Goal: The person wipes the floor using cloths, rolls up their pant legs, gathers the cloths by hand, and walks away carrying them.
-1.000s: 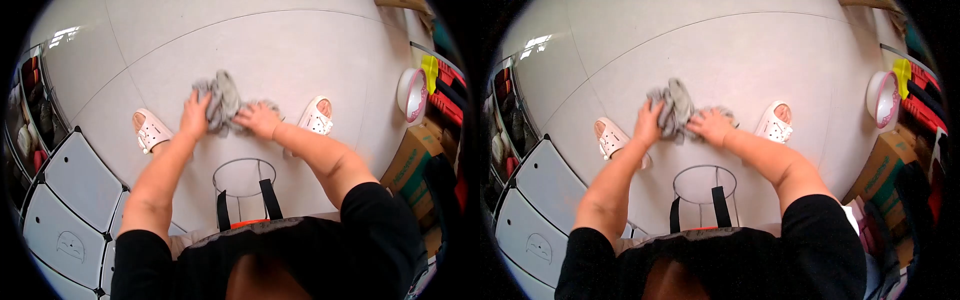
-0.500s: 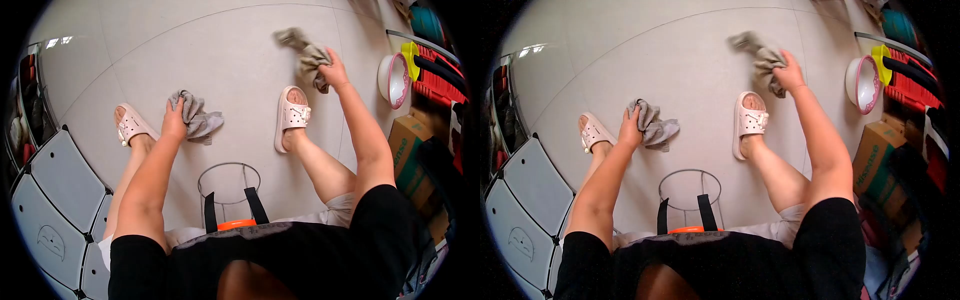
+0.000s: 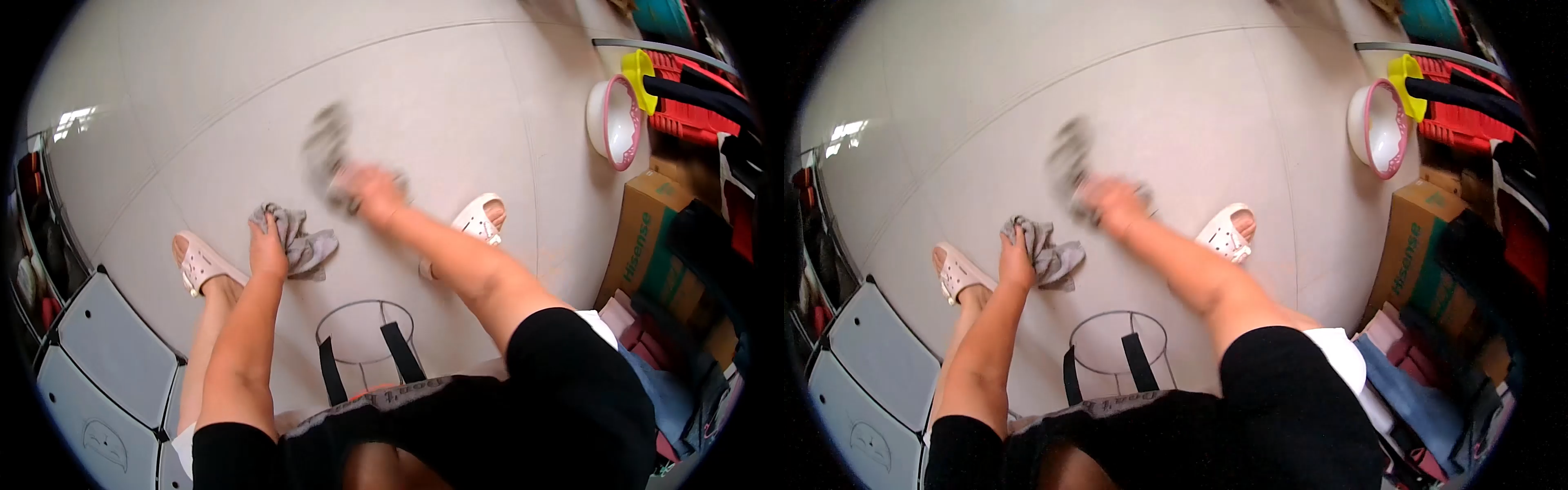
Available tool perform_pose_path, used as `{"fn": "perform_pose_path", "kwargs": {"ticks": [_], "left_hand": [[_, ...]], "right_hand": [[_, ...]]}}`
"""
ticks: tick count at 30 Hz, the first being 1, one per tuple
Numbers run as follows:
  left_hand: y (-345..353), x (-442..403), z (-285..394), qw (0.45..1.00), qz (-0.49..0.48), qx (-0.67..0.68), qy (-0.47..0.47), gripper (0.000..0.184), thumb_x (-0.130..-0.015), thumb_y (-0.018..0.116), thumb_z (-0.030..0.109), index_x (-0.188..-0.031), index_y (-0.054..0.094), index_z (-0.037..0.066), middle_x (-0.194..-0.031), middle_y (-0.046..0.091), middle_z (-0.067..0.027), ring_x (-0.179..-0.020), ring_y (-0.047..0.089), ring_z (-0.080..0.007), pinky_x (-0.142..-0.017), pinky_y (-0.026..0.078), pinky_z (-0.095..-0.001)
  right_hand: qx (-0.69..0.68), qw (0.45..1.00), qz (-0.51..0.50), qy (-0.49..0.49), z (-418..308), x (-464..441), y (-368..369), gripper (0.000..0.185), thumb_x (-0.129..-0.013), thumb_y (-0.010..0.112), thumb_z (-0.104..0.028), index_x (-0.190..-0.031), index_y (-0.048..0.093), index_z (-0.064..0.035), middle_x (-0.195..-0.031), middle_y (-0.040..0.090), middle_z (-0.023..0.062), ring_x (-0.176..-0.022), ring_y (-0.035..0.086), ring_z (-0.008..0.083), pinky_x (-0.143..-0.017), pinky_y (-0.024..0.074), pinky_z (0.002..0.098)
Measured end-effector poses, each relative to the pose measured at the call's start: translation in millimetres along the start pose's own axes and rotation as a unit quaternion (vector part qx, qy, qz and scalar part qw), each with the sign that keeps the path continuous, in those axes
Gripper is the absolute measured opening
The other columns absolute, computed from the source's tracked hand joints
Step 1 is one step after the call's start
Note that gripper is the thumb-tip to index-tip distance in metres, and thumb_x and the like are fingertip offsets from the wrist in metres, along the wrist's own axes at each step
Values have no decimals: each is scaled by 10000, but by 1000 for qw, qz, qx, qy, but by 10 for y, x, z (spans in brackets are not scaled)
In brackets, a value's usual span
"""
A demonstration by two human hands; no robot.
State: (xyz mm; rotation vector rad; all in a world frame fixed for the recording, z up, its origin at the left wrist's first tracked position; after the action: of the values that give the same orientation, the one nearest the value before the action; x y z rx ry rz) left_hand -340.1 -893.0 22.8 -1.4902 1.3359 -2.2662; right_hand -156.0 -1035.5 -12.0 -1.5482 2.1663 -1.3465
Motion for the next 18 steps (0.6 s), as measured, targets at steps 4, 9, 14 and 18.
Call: {"fn": "perform_pose_path", "kwargs": {"ticks": [4, 9, 14, 18], "left_hand": [[152, -52, -85, 1000, 13, 22, -6, 627, -697, 513, -9, -1264, 258, 74, -1272, 188, -292, -1103, 369, -365, -890, 351, -350], [428, -225, -135, 850, 31, 518, -91, 580, -736, 501, 43, -1259, 254, 68, -1272, 194, -289, -1080, 396, -362, -882, 360, -341], [302, -200, -85, 999, 40, -22, 10, 637, -718, 515, 49, -1277, 214, 96, -1298, 187, -243, -1102, 373, -351, -899, 342, -331], [-35, -104, 41, 1000, -2, 1, 15, 563, -646, 552, 29, -1182, 394, 98, -1149, 383, -226, -1049, 418, -349, -884, 354, -340]], "right_hand": [[65, 978, -149, -134, -550, 137, 284, 452, -639, 550, -105, -1077, 510, -207, -1208, 393, 64, -1054, 391, 275, -862, 338, 402], [-129, 975, -159, -86, -592, 31, -781, 483, -607, 531, -53, -1082, 507, -138, -1153, 425, 97, -1037, 396, 298, -874, 341, 361], [-210, 970, -116, 33, -15, 594, -2070, 482, -621, 511, -72, -1102, 473, -64, -1075, 468, 139, -1030, 419, 287, -892, 339, 330], [-283, 921, 76, 257, 648, 1422, -2443, 545, -641, 524, -80, -1171, 407, -42, -1062, 494, 116, -938, 475, 176, -808, 389, 279]]}}
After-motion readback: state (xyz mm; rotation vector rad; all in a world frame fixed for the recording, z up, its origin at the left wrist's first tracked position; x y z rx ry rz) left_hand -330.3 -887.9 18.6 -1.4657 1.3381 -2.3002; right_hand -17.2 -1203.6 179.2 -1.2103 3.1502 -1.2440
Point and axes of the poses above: each hand's wrist, its own x-axis away from the middle knuckle, its own y-axis out of the palm, z = x × y, the point moved 1 cm from there along -x, towards the middle knuckle
